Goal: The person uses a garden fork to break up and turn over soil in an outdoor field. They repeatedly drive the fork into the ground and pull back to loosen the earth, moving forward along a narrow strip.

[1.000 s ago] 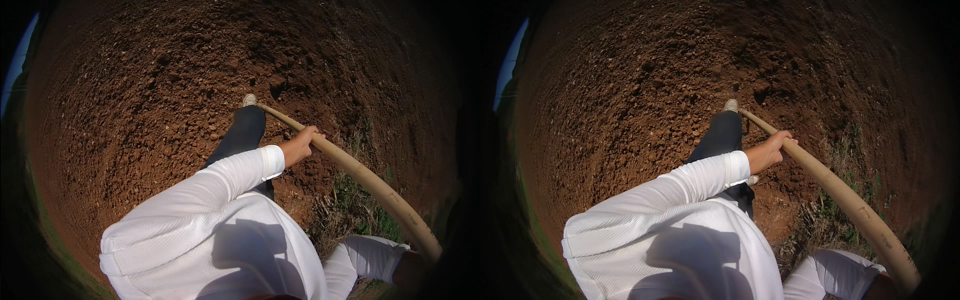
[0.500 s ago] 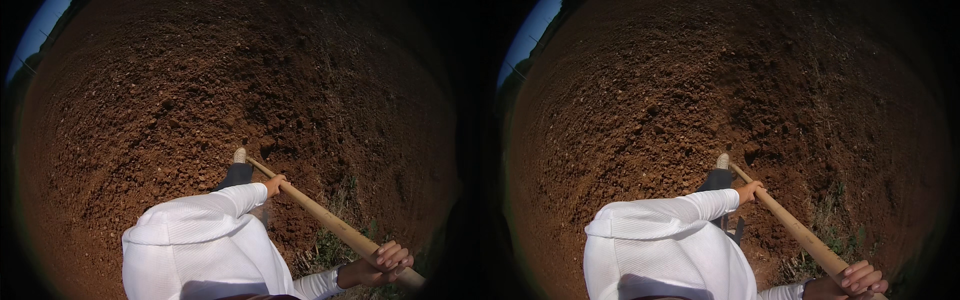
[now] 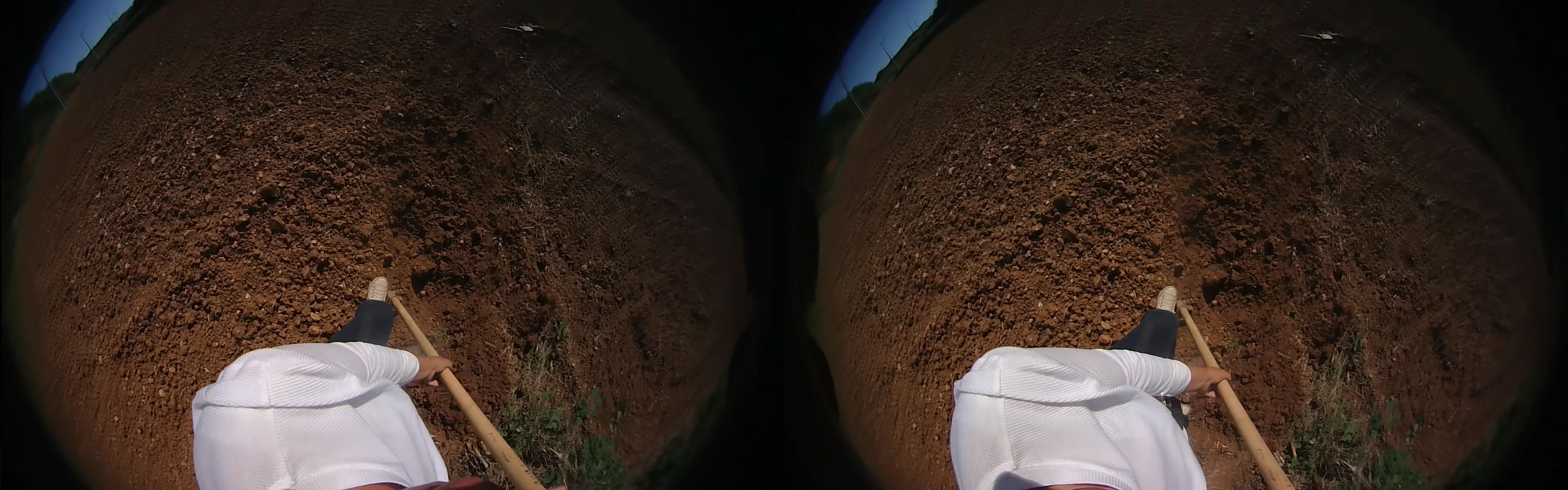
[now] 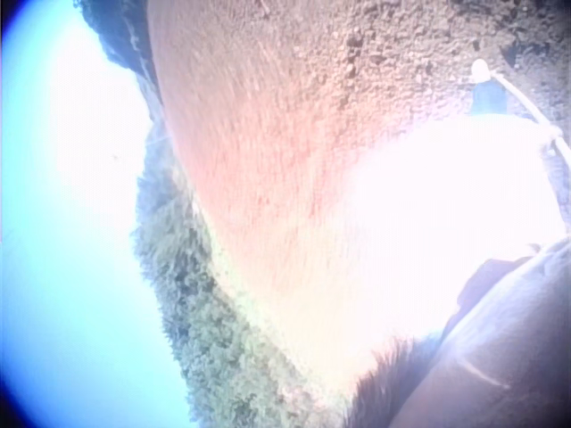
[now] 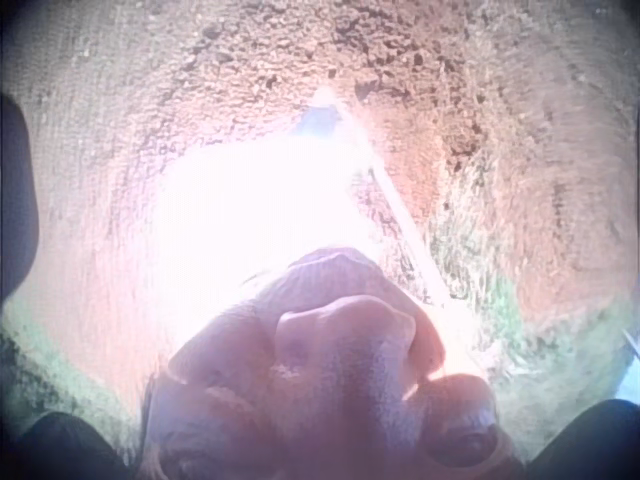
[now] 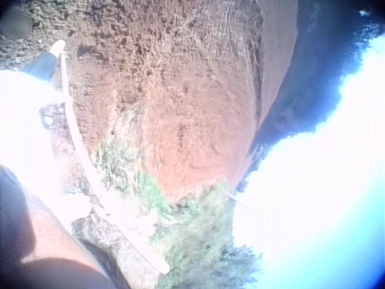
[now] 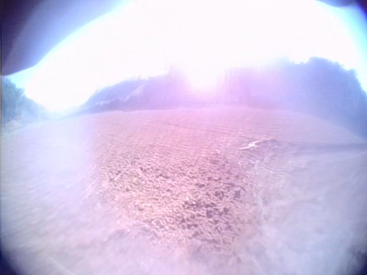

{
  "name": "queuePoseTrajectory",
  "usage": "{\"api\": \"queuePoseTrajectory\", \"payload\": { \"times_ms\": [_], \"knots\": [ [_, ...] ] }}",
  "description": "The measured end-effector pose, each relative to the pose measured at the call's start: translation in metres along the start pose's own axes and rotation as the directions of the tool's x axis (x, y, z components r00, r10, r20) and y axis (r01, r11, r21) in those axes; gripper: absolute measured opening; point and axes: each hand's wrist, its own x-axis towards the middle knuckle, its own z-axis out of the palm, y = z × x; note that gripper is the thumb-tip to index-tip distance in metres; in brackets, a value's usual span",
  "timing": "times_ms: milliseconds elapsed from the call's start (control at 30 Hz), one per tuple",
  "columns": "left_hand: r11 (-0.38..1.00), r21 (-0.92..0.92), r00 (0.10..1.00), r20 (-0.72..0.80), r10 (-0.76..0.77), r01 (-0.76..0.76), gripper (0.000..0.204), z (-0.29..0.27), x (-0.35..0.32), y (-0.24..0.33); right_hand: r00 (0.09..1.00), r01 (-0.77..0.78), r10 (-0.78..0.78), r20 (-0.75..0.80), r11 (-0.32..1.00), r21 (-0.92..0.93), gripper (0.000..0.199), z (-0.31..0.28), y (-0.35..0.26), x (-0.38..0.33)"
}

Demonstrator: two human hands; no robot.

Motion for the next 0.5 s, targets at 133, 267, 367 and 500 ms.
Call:
{"api": "queuePoseTrajectory", "payload": {
  "times_ms": [133,267,367,500],
  "knots": [
    [0.999,0.038,1.0,0.016,0.02,-0.021,0.027,-0.012,0.002,0.069,1.0,-0.029,0.029,-0.004,0.998,-0.056,0.015,0.026,0.019,0.012],
    [0.997,0.072,1.0,-0.011,0.016,-0.015,0.024,-0.032,-0.022,0.115,0.998,-0.069,0.069,-0.002,0.99,-0.123,0.015,0.059,0.035,0.016],
    [0.994,-0.099,0.999,-0.045,0.03,-0.034,0.024,-0.046,-0.046,0.124,0.998,-0.046,0.043,-0.044,0.997,-0.061,0.015,0.075,0.029,0.005],
    [0.978,-0.179,0.991,-0.093,0.096,-0.111,0.025,-0.043,-0.046,0.079,0.998,0.049,-0.05,-0.041,0.999,-0.023,0.012,0.051,0.002,-0.026]
  ]
}}
